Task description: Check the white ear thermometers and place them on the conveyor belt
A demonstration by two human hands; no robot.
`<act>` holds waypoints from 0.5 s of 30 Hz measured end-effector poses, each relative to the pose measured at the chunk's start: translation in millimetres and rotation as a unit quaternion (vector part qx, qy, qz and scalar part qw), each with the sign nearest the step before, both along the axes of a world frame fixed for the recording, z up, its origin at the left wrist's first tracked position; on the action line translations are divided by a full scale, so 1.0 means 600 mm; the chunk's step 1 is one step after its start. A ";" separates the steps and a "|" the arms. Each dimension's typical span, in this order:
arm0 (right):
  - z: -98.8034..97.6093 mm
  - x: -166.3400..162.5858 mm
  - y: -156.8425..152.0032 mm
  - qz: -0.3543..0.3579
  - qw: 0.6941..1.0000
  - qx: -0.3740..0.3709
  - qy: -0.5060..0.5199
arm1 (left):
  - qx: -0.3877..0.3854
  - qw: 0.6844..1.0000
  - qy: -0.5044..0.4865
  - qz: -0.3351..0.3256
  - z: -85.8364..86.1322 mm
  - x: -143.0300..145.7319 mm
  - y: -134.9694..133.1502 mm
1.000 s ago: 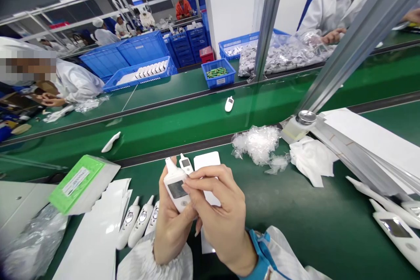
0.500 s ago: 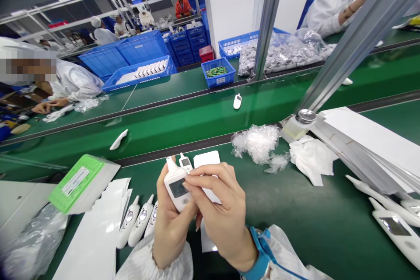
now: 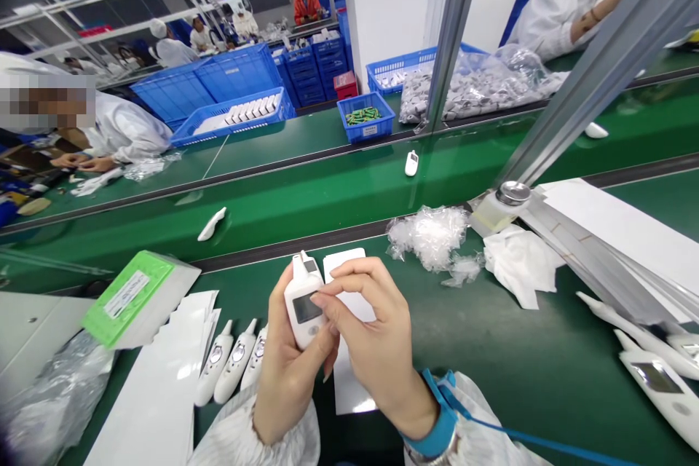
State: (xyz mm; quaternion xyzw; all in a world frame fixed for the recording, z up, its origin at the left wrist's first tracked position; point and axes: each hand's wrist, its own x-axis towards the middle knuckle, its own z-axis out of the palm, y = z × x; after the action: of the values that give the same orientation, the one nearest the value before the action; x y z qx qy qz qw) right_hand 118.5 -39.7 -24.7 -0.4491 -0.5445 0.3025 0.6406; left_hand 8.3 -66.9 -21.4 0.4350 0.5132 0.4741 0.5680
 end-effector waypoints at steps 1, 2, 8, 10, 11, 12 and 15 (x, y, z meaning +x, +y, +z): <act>0.000 0.002 0.001 0.002 1.000 0.002 -0.021 | 0.006 1.000 0.005 0.007 -0.003 0.000 0.000; 0.000 0.004 -0.001 0.003 0.999 0.007 -0.047 | 0.011 1.000 0.007 0.014 -0.006 0.001 0.001; 0.005 -0.021 -0.050 0.106 0.976 0.087 -0.169 | -0.014 0.995 -0.094 0.003 -0.006 -0.003 0.033; 0.007 -0.019 -0.057 0.157 0.973 0.092 -0.143 | -0.047 0.992 -0.117 -0.016 -0.005 -0.009 0.047; 0.005 -0.010 -0.052 0.149 0.978 0.081 -0.122 | -0.051 0.992 -0.117 -0.019 -0.005 -0.012 0.052; 0.002 0.006 -0.042 0.110 0.987 0.062 -0.102 | -0.047 0.992 -0.112 -0.019 -0.005 -0.015 0.055; -0.028 0.081 0.020 -0.128 0.987 0.000 -0.097 | -0.032 0.994 -0.107 -0.019 -0.006 -0.018 0.055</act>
State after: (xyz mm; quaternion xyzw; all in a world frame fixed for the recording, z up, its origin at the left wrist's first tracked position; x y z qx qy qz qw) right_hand 167.3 -27.7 -41.7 -0.5424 -0.5420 0.1730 0.6181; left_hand -2.8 -34.0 -25.2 0.3735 0.4561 0.4904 0.6418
